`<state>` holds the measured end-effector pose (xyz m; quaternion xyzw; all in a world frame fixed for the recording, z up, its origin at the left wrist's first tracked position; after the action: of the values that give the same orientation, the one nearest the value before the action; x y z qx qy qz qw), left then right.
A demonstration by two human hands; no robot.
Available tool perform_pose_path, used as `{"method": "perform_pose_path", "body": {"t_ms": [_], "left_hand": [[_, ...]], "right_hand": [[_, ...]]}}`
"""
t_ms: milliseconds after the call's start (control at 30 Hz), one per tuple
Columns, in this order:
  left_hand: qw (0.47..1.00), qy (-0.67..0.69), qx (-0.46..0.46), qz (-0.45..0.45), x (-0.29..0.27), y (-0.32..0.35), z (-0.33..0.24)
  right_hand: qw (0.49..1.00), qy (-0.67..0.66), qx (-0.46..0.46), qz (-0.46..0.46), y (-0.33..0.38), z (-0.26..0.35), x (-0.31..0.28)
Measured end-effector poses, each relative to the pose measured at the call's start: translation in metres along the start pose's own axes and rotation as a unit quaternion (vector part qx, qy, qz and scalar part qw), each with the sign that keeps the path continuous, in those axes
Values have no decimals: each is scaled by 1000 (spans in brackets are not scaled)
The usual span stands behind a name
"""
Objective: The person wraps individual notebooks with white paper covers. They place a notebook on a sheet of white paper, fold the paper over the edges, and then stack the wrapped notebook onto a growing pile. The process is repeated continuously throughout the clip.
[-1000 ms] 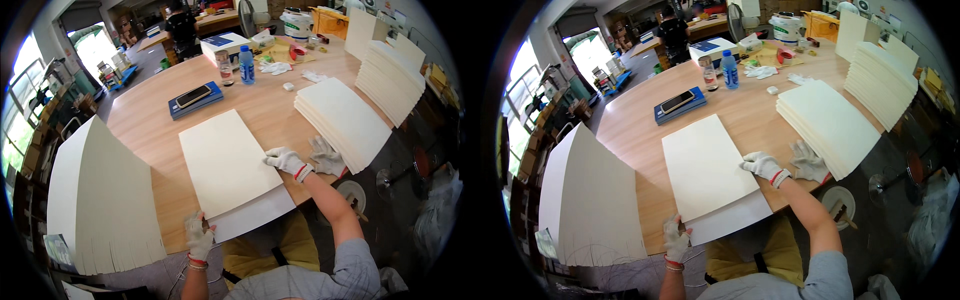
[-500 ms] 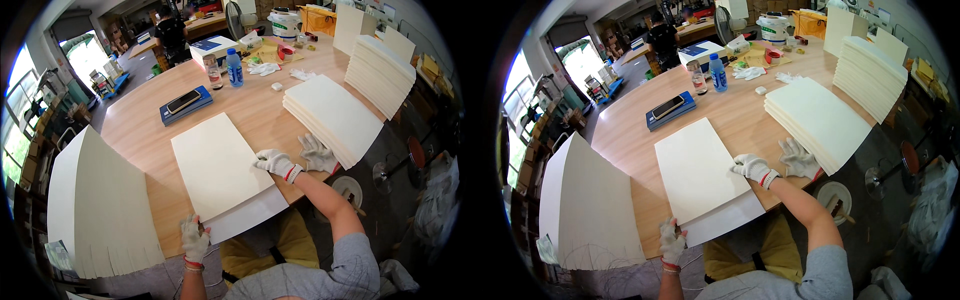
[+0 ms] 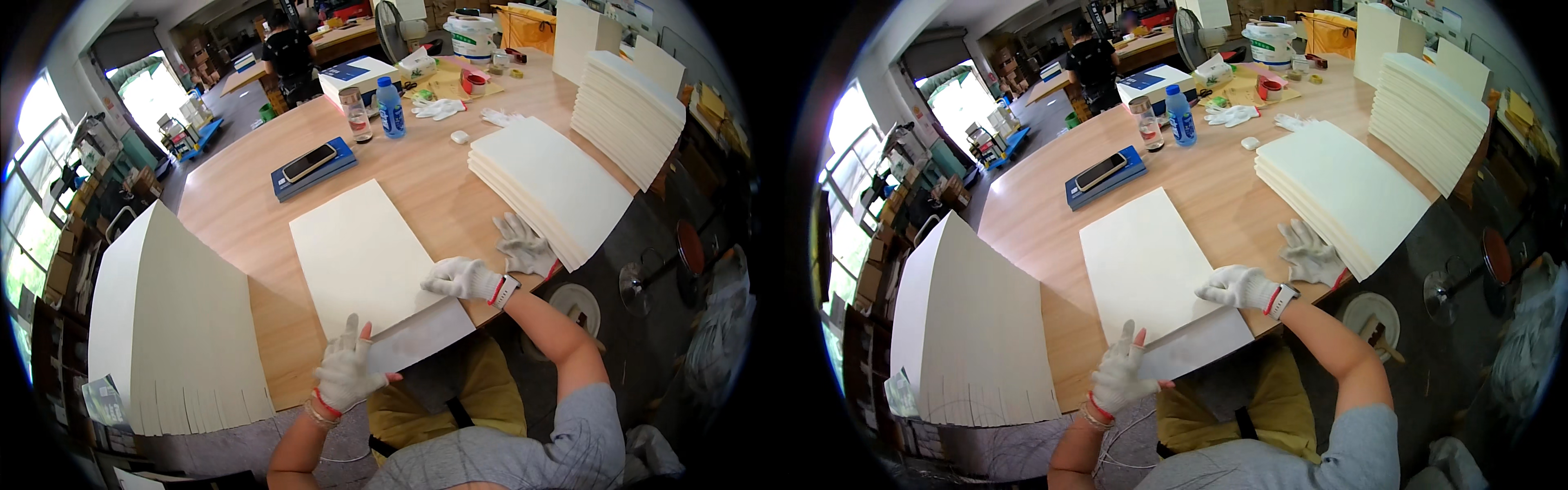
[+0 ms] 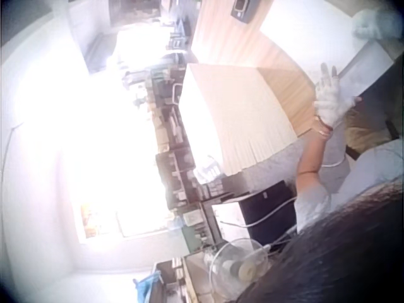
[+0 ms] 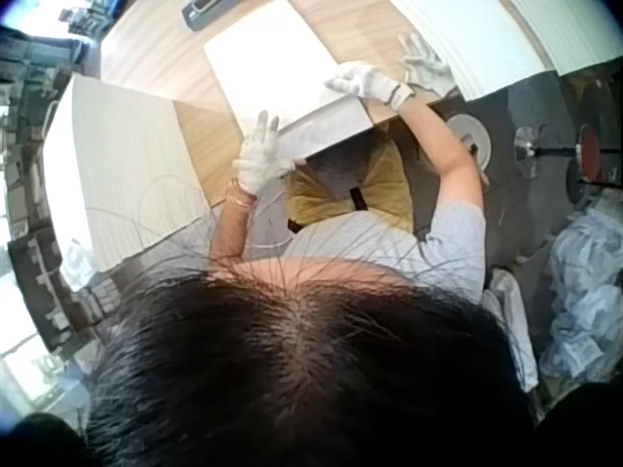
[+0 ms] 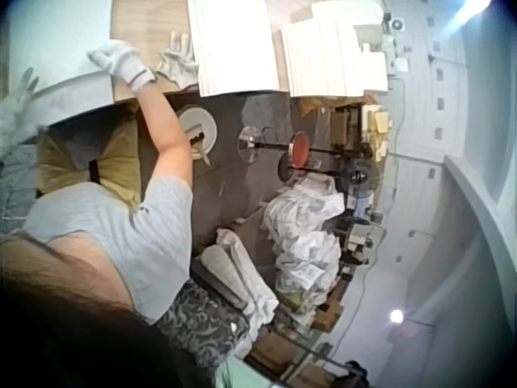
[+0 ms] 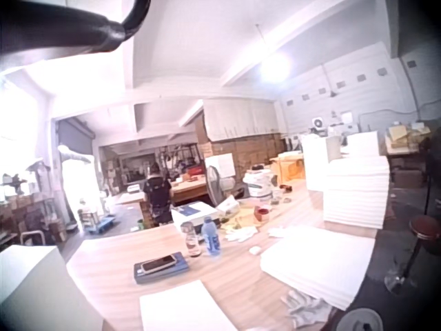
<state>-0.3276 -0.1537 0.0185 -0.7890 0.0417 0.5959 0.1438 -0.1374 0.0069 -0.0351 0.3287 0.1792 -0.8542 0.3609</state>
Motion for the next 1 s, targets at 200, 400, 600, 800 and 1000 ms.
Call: {"method": "perform_pose_path", "body": {"t_ms": [200,400,600,800,1000], "left_hand": [[998,-8,28,-58,32,-48,-70],[999,-7,-17,-31,41,-60,-79],[999,-14,-28,-27,50,-60,-78],[999,17,-38,-15,51,-60,-78],[998,18,30,-58,46,-57,-90]], "right_hand": [[996,-63,-29,-53,1,-10,0],[995,-67,-14,-65,-1,-20,5],[996,-63,-15,-70,0,-14,0],[996,-61,7,-67,-2,-21,3],[995,-76,-4,-69,-2,-20,3]]}}
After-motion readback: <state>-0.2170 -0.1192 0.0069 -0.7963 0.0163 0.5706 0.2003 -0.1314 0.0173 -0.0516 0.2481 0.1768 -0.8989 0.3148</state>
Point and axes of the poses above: each hand's wrist, its own y-axis away from the middle knuckle, its own x-axis out of the palm, z = x × y, the point moved 8 cm from there along -y, towards the middle knuckle, and after that the axes turned 6 degrees about -x, right-handed, at the moved point
